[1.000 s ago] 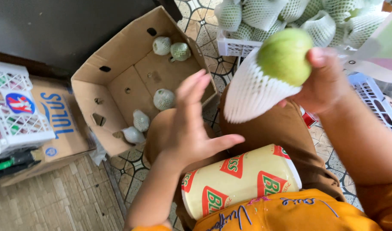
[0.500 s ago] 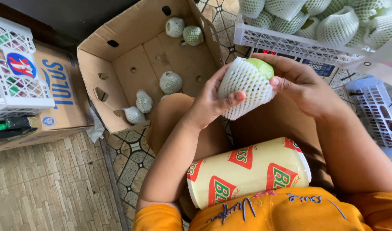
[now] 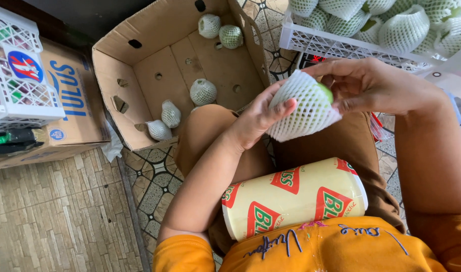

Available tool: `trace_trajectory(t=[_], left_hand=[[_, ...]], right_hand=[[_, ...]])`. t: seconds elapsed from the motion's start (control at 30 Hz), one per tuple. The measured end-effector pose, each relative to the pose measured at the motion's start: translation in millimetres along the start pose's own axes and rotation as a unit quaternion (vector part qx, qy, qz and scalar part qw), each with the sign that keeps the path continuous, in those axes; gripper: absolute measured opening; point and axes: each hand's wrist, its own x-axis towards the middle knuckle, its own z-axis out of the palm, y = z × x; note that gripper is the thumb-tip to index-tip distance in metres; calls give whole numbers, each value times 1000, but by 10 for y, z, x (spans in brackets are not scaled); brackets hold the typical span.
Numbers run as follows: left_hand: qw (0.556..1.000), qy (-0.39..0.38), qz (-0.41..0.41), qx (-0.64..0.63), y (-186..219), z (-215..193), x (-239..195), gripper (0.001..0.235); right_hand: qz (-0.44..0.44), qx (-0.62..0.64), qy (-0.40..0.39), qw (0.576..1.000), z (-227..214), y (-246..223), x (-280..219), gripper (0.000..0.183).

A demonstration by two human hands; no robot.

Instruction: The person wraps individual green fruit in white protective netting, secures the wrapping with clear tape, and places the finished items into a cardboard box.

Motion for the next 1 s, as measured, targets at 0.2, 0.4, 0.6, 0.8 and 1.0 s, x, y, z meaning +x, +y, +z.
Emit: trace_trajectory(t=[0.2,0.4,0.6,0.8,1.0], left_hand=[[996,-50,-16,-73,0,5,26,81],[991,-41,-57,-112,1,-28,42,89],[986,-20,-161,-31,302,155,-13,115],[968,124,-186,114,297,213,7,94],[973,-44,-112,-196,-207,-154,62,74]], right_hand=[[-71,-71,86,991,227,181,53,77],[8,24,19,1000,244,54,-7,69],[-46,27,111,992,336,146,54,64],[-26,-360,134,923,437,192,72,96],[-79,-12,79,994,433,115,75,89]])
